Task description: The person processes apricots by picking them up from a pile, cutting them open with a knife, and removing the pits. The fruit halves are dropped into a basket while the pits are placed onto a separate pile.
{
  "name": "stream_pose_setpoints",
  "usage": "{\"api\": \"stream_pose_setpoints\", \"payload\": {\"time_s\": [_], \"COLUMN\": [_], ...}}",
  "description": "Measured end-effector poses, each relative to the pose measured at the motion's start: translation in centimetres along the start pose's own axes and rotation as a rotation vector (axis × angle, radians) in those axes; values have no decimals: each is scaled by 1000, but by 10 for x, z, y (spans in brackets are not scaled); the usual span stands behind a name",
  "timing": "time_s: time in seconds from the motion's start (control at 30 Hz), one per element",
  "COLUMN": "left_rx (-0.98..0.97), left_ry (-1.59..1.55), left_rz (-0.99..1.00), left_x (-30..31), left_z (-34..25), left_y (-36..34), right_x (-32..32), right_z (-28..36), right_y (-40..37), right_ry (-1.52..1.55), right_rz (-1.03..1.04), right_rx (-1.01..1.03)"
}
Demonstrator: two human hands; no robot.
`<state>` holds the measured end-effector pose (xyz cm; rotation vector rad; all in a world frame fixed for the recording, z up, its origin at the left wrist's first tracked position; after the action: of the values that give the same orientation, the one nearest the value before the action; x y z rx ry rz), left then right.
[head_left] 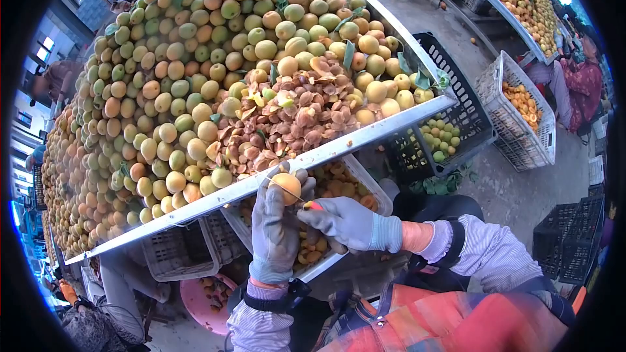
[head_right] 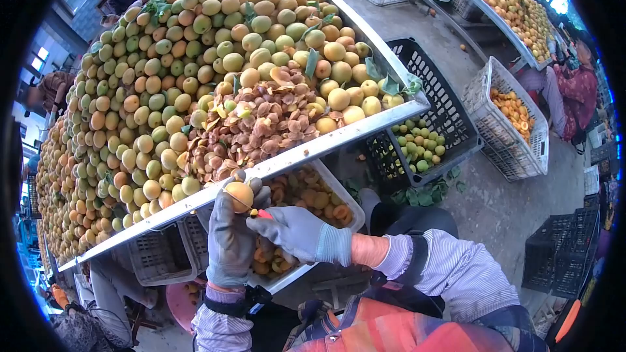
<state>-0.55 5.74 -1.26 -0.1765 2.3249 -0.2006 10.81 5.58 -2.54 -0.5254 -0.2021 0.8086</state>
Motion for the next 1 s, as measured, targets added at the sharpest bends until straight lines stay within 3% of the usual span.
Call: {"api": "stream_pose_setpoints", "payload": {"time_s": [0.07,0.13,0.17,0.23,0.4,0.43,0.47,0.57,0.67,0.8,1.0], "left_rx": [-5,192,192,270,30,-70,-82,-78,41,51,125], "left_ry": [30,-286,-288,-390,-35,97,60,262,78,121,-150], "left_rz": [2,-31,-29,66,-33,-27,-49,14,8,-6,-11], "left_x": [1,9,13,12,-2,-5,-5,1,5,7,18], "left_z": [1,16,17,23,2,-4,-4,-5,4,7,16], "left_y": [0,1,2,1,-1,-1,0,0,2,3,4], "right_x": [0,-1,-1,-3,0,1,-1,4,8,6,3], "right_z": [-2,-7,-4,-7,2,4,1,-2,-7,-6,-10], "right_y": [2,3,3,7,8,5,3,8,9,8,13], "right_ry": [12,-72,-162,-186,-142,-111,-81,-221,-294,-288,-443], "right_rz": [-25,-93,-161,-167,-251,-162,-74,-147,-247,-243,-324], "right_rx": [56,142,235,231,343,220,96,186,257,209,344]}}
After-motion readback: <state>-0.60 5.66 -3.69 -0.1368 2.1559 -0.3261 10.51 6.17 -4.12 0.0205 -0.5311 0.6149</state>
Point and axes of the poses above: each hand's wrist, its own y-axis towards the middle knuckle, its own x-axis out of the back of the hand, z = x × y, the point moved 6 cm from there along y, towards the middle knuckle, and after that the axes turned 15 degrees about -y, right-handed, at the moved point
